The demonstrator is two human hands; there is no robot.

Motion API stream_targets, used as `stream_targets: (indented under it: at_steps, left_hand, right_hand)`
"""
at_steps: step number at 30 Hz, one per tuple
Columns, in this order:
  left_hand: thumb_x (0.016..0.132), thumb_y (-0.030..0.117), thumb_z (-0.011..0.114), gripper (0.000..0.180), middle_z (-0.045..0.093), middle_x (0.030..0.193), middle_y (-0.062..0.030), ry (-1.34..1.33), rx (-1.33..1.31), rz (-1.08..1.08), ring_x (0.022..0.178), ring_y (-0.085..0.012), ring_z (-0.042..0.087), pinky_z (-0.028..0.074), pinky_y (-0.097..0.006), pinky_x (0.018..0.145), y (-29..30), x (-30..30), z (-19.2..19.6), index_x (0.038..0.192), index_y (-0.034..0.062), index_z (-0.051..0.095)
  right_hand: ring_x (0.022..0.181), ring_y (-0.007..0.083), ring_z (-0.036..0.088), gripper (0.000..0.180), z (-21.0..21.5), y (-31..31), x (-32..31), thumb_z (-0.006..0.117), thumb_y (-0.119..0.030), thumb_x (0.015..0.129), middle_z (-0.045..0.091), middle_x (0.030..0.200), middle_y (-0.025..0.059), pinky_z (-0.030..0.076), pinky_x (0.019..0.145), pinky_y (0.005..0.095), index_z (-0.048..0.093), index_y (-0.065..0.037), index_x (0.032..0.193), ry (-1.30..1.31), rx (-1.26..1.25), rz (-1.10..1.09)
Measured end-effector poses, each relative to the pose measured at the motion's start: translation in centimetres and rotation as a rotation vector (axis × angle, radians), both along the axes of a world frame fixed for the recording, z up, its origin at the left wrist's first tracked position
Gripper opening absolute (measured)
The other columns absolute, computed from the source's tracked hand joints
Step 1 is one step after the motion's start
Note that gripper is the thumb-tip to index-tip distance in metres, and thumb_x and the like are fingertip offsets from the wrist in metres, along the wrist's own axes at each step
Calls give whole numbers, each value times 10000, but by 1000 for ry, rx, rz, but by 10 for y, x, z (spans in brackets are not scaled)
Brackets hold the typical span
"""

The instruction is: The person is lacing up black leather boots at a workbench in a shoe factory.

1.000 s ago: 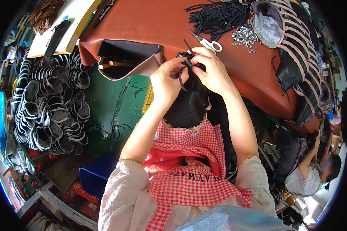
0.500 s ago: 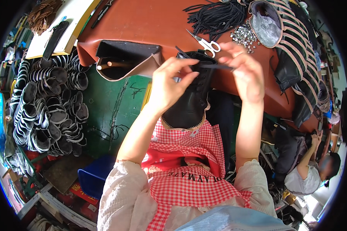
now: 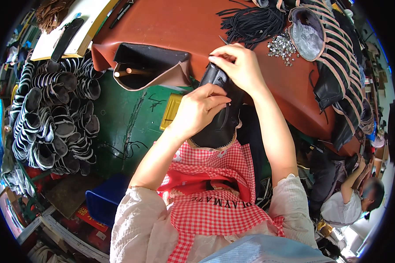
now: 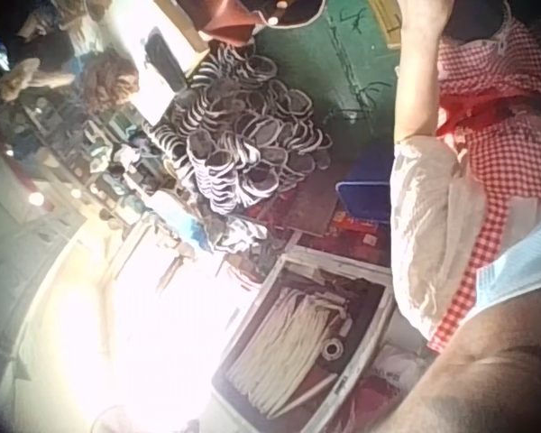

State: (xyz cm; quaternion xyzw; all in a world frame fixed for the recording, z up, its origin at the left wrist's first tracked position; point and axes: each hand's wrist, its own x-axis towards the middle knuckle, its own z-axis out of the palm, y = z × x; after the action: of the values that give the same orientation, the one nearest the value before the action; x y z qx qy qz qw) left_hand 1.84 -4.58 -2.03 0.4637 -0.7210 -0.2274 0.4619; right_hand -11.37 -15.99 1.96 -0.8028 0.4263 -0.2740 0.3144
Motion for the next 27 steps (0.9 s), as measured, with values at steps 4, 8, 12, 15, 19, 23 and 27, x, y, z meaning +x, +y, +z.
stream_targets:
  at_steps: [4, 8, 12, 15, 19, 23, 27]
  left_hand:
    - [788, 46, 682, 132, 692, 883, -55, 110, 0, -118, 812, -244, 675, 535, -341, 748, 1, 8, -4, 919, 49, 692]
    - [806, 30, 672, 115, 693, 838, -82, 107, 146, -84, 796, -245, 680, 535, -329, 727, 13, 29, -3, 920, 40, 679]
    - [801, -1, 673, 111, 694, 847, -91, 127, 170, -46, 781, -239, 682, 533, -316, 703, 27, 47, -9, 907, 29, 667]
    - [799, -12, 673, 101, 695, 852, -96, 171, 244, -16, 770, -234, 684, 534, -313, 690, 35, 53, -12, 892, 24, 656]
    - [802, -22, 667, 108, 701, 883, -94, 188, 244, -29, 773, -237, 687, 536, -306, 676, 39, 54, -12, 899, 19, 643]
    - [793, -43, 667, 131, 707, 924, -86, 237, 98, -78, 811, -242, 688, 542, -304, 697, 30, 42, -8, 903, 23, 642]
    - [772, -47, 687, 146, 690, 1008, -94, 138, -59, 162, 837, -226, 675, 539, -294, 727, 10, 29, -17, 883, 47, 693]
  right_hand:
    - [762, 156, 640, 119, 8, 8, -21, 694, -97, 828, 694, 815, 84, 500, 701, 286, 712, -38, 929, -237, 90, 95]
    - [924, 213, 602, 105, 15, 19, -38, 714, -105, 785, 672, 823, 57, 468, 825, 338, 698, -39, 865, 76, -41, 149]
    - [1078, 248, 535, 61, 10, 24, -35, 702, -77, 750, 621, 957, 50, 419, 937, 381, 655, -39, 759, 201, -431, 197]
    - [1118, 257, 511, 38, 9, 24, -32, 675, -50, 757, 580, 1056, 49, 407, 963, 401, 642, -41, 742, 262, -454, 212]
    - [1147, 274, 500, 67, 8, 24, -26, 683, -39, 752, 580, 1088, 52, 409, 980, 399, 622, -24, 778, 295, -400, 246]
    - [1100, 266, 532, 70, -4, 24, -24, 668, -20, 765, 584, 1085, 59, 426, 948, 383, 621, -18, 818, 172, -239, 228]
    - [1048, 267, 561, 85, -20, 23, -29, 656, -9, 785, 596, 1086, 59, 451, 909, 374, 616, -14, 860, 57, -123, 181]
